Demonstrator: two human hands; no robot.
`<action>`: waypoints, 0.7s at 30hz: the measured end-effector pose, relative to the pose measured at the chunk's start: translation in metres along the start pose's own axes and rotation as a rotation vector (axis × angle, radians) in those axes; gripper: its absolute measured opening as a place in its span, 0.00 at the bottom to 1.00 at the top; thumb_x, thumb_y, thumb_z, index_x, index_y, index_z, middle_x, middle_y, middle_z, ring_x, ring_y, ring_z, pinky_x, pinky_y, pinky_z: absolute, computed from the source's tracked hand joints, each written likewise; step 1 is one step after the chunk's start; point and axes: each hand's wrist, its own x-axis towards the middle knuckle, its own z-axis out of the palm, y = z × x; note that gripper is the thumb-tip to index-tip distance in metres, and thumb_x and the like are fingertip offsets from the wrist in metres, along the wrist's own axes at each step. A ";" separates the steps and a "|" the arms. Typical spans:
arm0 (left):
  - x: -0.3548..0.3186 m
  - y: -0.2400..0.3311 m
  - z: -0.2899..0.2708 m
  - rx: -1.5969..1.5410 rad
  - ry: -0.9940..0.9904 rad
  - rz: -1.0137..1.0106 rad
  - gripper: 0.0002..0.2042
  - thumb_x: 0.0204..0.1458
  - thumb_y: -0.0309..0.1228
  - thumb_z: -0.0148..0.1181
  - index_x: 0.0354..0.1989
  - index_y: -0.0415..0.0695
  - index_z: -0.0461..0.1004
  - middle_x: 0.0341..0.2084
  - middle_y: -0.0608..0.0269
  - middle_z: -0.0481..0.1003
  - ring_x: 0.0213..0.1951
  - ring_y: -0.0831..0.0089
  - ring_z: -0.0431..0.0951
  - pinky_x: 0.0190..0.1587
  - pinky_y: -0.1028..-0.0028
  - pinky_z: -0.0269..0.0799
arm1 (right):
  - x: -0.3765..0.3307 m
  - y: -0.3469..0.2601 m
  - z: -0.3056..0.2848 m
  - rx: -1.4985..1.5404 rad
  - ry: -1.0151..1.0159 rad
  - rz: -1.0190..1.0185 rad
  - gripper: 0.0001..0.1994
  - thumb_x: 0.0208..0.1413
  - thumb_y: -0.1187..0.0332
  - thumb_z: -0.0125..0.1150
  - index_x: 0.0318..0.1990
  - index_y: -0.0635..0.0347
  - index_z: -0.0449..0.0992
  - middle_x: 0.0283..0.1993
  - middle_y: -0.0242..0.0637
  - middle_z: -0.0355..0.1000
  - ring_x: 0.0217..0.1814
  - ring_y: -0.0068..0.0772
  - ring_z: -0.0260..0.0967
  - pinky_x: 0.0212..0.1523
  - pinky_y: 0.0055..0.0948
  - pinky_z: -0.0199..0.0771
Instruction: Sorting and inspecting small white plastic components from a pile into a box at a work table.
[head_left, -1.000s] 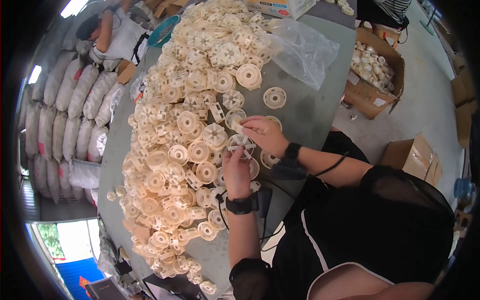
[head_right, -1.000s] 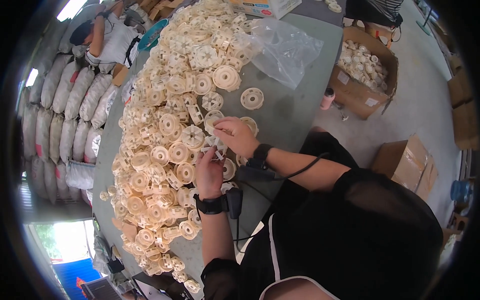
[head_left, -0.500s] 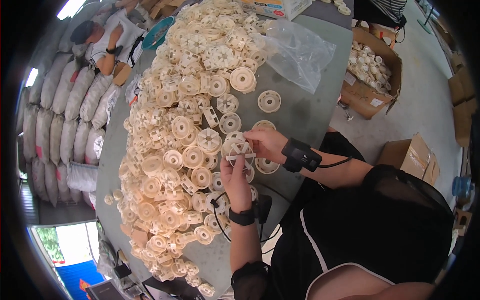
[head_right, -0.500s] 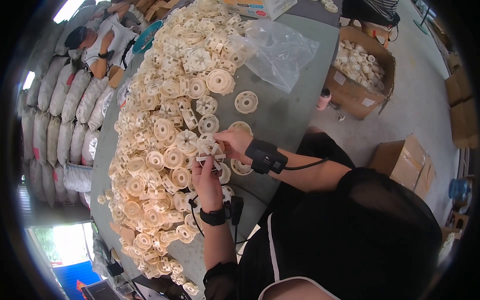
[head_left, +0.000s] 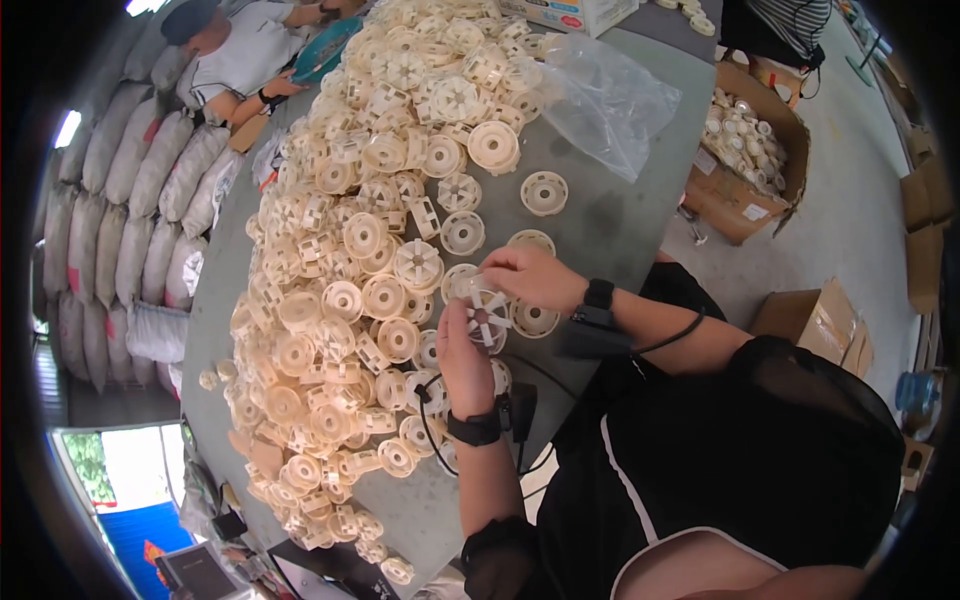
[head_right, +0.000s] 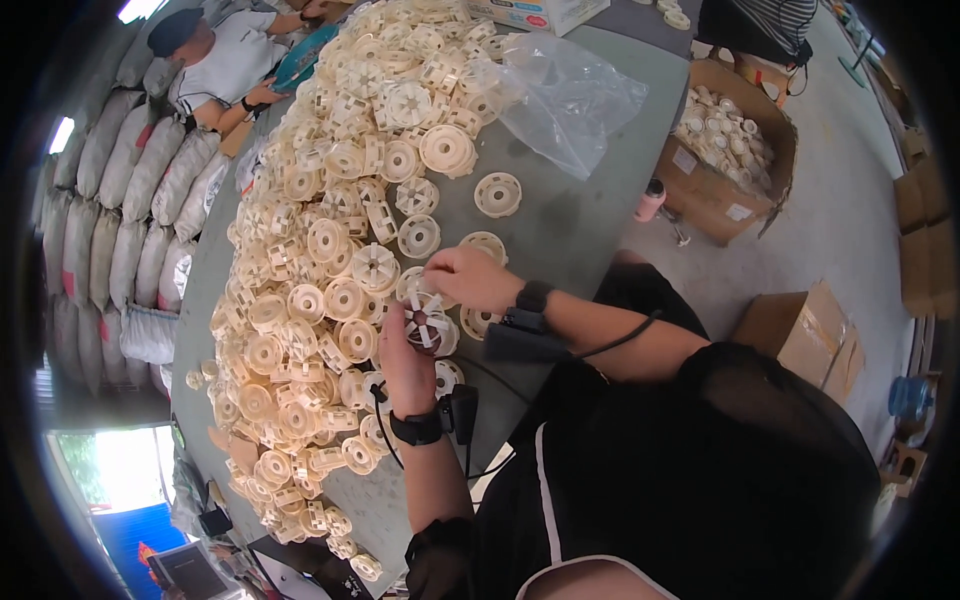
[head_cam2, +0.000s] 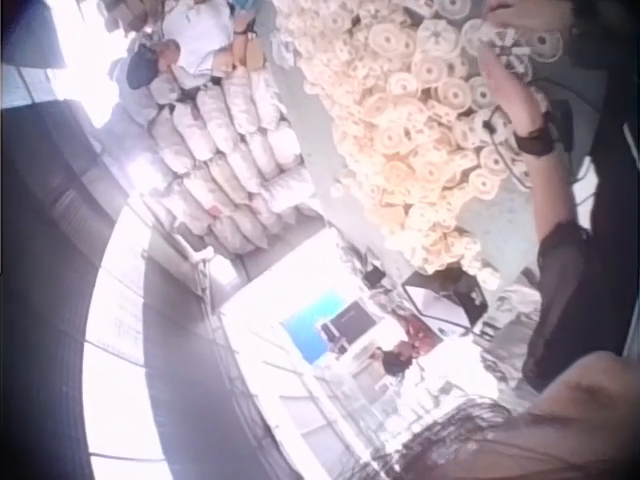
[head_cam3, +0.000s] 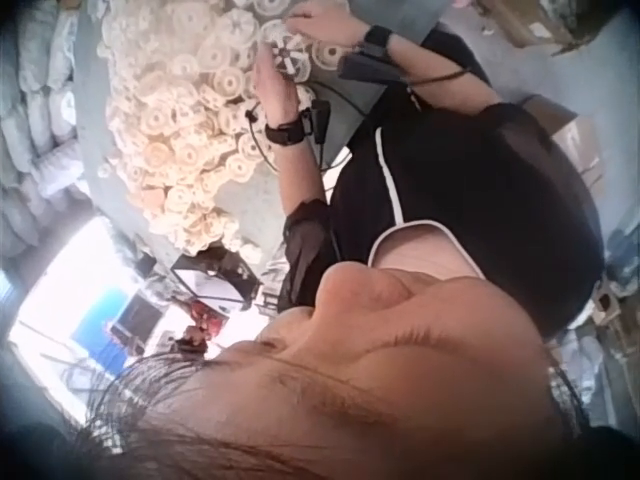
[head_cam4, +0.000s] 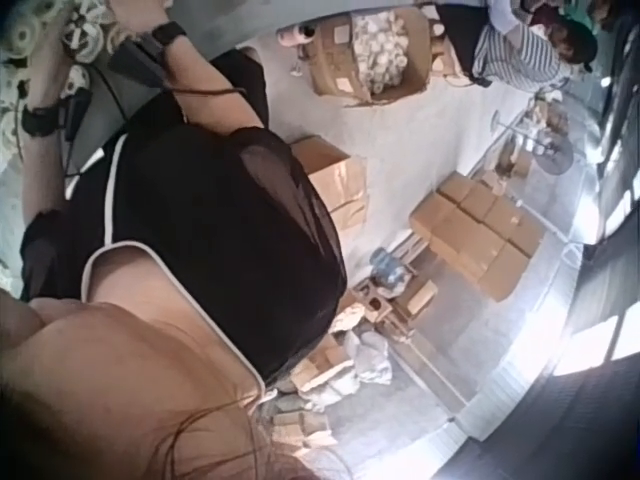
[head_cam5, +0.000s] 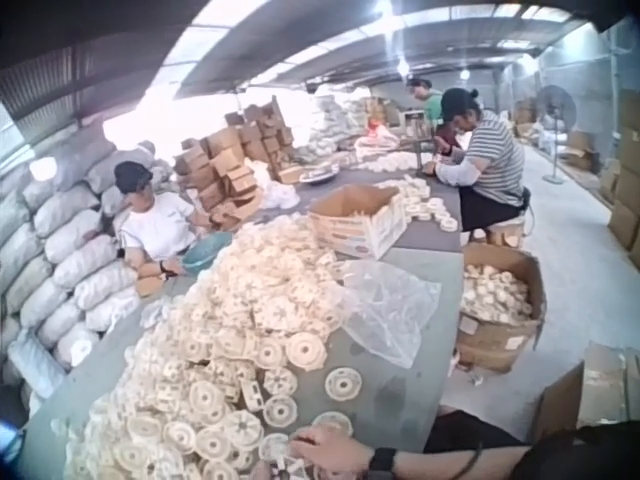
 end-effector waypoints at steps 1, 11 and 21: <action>0.001 0.000 -0.002 -0.003 0.001 0.003 0.08 0.54 0.35 0.46 0.36 0.45 0.66 0.26 0.70 0.65 0.28 0.80 0.66 0.31 0.79 0.63 | 0.001 0.002 -0.001 -0.003 -0.002 -0.003 0.12 0.49 0.65 0.52 0.35 0.66 0.71 0.29 0.36 0.70 0.31 0.24 0.66 0.34 0.24 0.65; 0.000 0.003 -0.003 0.011 0.062 -0.050 0.10 0.53 0.37 0.47 0.39 0.47 0.67 0.30 0.70 0.69 0.28 0.82 0.67 0.29 0.79 0.62 | -0.020 -0.013 0.010 -0.023 -0.072 -0.138 0.16 0.48 0.61 0.57 0.37 0.66 0.70 0.33 0.37 0.70 0.34 0.23 0.66 0.37 0.23 0.66; -0.002 0.007 0.004 -0.179 -0.183 -0.184 0.15 0.55 0.40 0.42 0.38 0.40 0.67 0.22 0.71 0.62 0.23 0.80 0.60 0.25 0.82 0.54 | -0.007 -0.008 -0.023 0.580 0.202 0.112 0.09 0.51 0.66 0.53 0.37 0.61 0.71 0.26 0.29 0.70 0.17 0.10 0.58 0.15 0.11 0.54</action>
